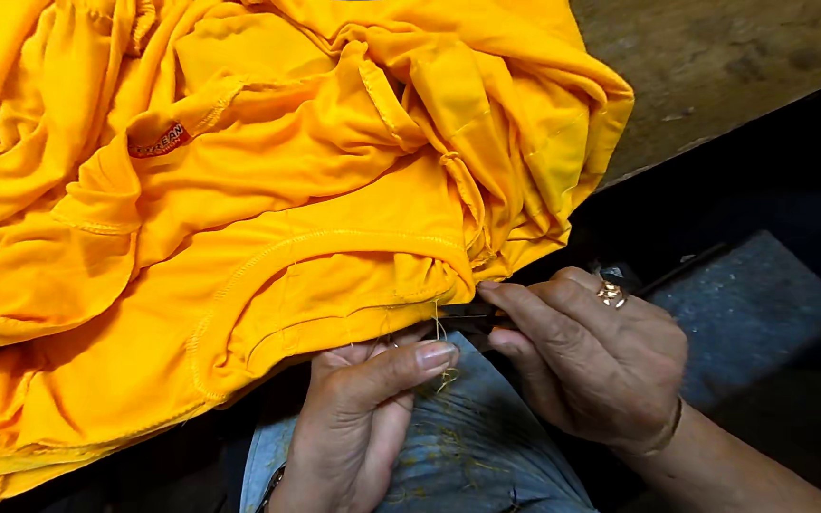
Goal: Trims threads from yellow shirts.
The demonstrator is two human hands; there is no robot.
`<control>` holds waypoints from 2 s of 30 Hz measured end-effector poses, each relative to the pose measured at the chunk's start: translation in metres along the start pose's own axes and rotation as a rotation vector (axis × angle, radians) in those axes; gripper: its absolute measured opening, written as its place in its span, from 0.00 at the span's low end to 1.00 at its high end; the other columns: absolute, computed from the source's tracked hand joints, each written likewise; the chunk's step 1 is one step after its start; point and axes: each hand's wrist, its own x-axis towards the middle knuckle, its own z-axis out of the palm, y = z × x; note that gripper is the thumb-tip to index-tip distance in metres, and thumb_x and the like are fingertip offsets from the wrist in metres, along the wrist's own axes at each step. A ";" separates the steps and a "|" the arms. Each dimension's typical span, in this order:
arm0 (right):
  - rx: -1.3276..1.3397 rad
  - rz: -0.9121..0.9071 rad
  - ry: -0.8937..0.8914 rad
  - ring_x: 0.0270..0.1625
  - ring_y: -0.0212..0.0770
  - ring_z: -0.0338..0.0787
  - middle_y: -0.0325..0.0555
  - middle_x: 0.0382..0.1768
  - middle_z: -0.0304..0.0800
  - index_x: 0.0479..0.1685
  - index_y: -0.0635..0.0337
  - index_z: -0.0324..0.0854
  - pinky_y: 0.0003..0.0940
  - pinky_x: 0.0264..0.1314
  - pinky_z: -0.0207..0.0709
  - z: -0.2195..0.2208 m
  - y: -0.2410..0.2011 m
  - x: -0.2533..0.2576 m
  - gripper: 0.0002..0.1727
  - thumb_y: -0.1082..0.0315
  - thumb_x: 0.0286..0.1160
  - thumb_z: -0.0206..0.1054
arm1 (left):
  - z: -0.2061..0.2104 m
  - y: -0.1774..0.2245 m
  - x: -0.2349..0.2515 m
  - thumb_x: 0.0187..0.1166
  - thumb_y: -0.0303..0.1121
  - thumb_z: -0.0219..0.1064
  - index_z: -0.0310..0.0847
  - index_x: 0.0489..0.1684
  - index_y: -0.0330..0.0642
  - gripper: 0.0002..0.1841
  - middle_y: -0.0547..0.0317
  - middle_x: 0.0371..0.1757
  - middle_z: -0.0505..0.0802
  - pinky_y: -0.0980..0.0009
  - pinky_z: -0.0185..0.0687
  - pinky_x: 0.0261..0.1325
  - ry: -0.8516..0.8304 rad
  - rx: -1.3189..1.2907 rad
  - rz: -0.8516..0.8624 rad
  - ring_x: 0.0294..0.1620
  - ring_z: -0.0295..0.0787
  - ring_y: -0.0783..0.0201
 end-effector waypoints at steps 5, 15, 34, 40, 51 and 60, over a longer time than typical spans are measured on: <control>-0.014 0.020 0.004 0.35 0.41 0.79 0.48 0.32 0.81 0.58 0.69 0.87 0.31 0.35 0.70 -0.002 0.000 -0.001 0.21 0.60 0.89 0.56 | 0.000 -0.001 0.000 0.64 0.15 0.76 0.89 0.52 0.31 0.17 0.42 0.52 0.94 0.62 0.88 0.65 -0.011 -0.019 -0.001 0.55 0.94 0.56; 0.058 0.035 0.022 0.32 0.40 0.80 0.47 0.28 0.82 0.50 0.68 0.89 0.31 0.33 0.71 0.007 -0.002 0.010 0.17 0.64 0.88 0.59 | -0.003 0.000 -0.001 0.64 0.15 0.75 0.90 0.50 0.31 0.15 0.42 0.53 0.94 0.62 0.87 0.66 -0.007 0.032 0.014 0.56 0.94 0.57; 0.094 0.032 -0.065 0.31 0.38 0.78 0.46 0.29 0.81 0.52 0.70 0.90 0.30 0.30 0.68 0.007 -0.004 0.019 0.19 0.64 0.89 0.57 | -0.014 0.007 -0.009 0.82 0.27 0.67 0.88 0.49 0.29 0.09 0.34 0.54 0.92 0.58 0.95 0.36 0.088 0.066 0.102 0.44 0.97 0.51; 0.104 0.025 -0.073 0.31 0.38 0.78 0.45 0.28 0.80 0.51 0.69 0.90 0.29 0.30 0.67 0.008 -0.004 0.020 0.19 0.64 0.89 0.57 | -0.013 0.007 -0.007 0.82 0.26 0.67 0.88 0.49 0.28 0.09 0.34 0.52 0.92 0.57 0.95 0.35 0.086 0.092 0.105 0.41 0.97 0.51; 0.292 0.040 -0.125 0.31 0.33 0.79 0.42 0.28 0.81 0.43 0.67 0.90 0.26 0.30 0.69 0.006 -0.001 0.020 0.17 0.66 0.88 0.56 | -0.016 0.007 -0.005 0.83 0.25 0.65 0.86 0.52 0.31 0.09 0.37 0.54 0.91 0.58 0.95 0.38 0.070 0.050 0.069 0.44 0.96 0.53; 0.169 0.051 -0.107 0.32 0.36 0.79 0.45 0.29 0.82 0.49 0.68 0.89 0.29 0.32 0.70 -0.002 0.003 0.017 0.20 0.64 0.90 0.53 | -0.017 0.007 -0.008 0.82 0.25 0.66 0.88 0.49 0.30 0.08 0.37 0.53 0.92 0.56 0.95 0.42 0.086 0.032 0.077 0.45 0.96 0.52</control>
